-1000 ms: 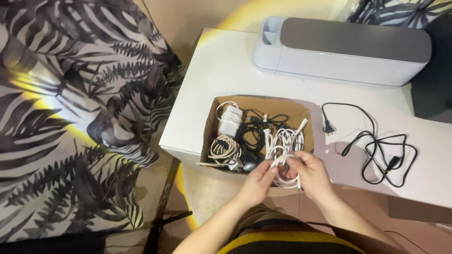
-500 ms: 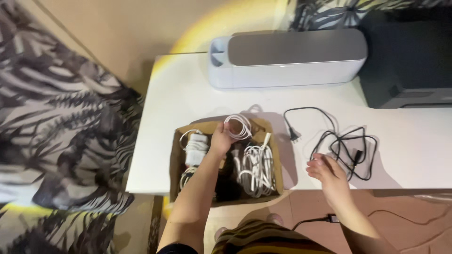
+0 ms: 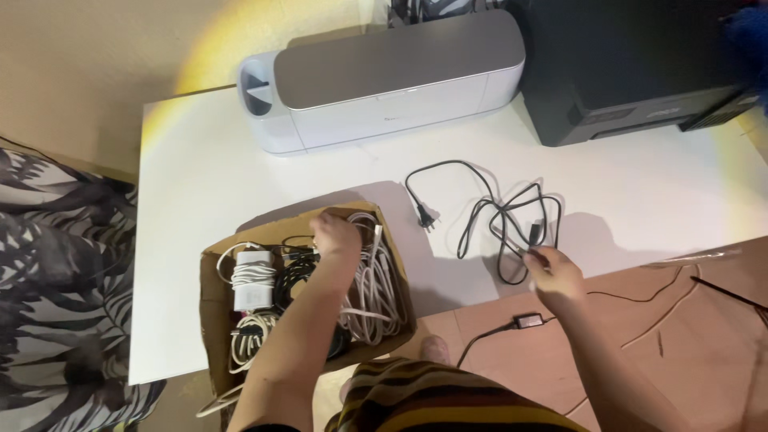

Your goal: The person winds a power cable and places it into a box containing other coiled cables, then opens a desk drawer to move small items like tapes and a lint roller around.

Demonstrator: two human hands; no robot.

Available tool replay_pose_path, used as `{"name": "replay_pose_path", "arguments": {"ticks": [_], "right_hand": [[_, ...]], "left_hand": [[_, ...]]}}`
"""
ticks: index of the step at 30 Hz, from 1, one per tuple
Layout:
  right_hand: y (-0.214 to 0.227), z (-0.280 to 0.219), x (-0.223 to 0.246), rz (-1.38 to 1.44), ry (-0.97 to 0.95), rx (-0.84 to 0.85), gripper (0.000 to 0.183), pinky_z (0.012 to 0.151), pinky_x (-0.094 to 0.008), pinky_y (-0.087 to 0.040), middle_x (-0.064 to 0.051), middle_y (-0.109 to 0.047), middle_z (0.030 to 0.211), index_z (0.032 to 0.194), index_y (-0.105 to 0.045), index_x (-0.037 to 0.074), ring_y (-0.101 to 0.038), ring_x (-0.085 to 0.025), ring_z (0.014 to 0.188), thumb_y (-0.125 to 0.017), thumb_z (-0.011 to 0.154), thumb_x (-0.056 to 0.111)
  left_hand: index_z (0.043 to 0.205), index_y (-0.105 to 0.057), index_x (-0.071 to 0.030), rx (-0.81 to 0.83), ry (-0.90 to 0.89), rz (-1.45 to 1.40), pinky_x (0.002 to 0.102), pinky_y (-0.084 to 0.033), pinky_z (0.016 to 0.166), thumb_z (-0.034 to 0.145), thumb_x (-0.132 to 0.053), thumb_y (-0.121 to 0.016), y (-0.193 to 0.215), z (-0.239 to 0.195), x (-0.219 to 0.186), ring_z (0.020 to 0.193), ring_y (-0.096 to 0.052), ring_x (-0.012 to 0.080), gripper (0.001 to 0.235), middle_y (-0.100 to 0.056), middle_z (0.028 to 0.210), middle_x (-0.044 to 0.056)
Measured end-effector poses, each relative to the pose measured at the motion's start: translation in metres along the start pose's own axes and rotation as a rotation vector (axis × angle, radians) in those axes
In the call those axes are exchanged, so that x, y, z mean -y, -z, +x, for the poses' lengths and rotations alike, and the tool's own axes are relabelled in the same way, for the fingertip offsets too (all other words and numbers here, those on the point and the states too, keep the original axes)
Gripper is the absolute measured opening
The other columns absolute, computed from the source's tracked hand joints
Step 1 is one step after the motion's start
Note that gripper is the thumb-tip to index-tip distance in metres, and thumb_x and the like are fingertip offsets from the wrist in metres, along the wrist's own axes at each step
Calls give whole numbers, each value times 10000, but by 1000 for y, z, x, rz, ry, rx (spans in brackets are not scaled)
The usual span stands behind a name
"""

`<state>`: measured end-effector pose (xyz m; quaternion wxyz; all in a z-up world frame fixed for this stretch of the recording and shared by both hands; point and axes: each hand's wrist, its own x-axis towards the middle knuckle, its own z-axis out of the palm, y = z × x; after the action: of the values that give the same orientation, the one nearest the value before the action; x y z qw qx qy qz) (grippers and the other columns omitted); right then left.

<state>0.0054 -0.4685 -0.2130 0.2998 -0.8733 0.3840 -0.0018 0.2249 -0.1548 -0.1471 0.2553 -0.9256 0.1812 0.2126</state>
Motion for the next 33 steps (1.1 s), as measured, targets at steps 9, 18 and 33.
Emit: {"name": "replay_pose_path", "arguments": {"ticks": [9,18,33], "right_hand": [[-43,34,2,-634,307,-43,263,834,-391,-516,6,-575,1072,988,-656,239,-526,-272,1117,-546,801,389],[-24,16,-2,-363,310,-73,391,828,-427,-553,-119,-514,1139,1110,-579,153,-643,-365,947,-671,734,207],[12,-19,14,361,157,84,304,425,-338,-432,-134,-524,474,920,-645,32,-572,-234,432,-533,638,55]], "left_hand": [[546,-563,-121,-142,-23,-182,342,-358,511,933,-602,-153,5,-12,41,382,-432,172,742,-453,419,21],[1162,-568,-64,-445,-128,-420,497,-447,802,835,-548,-481,39,-105,11,962,-598,383,590,-604,1061,175],[1276,-476,-80,-444,-623,-806,493,-464,832,785,-340,-599,10,-229,-108,1064,-533,411,570,-488,1235,186]]}}
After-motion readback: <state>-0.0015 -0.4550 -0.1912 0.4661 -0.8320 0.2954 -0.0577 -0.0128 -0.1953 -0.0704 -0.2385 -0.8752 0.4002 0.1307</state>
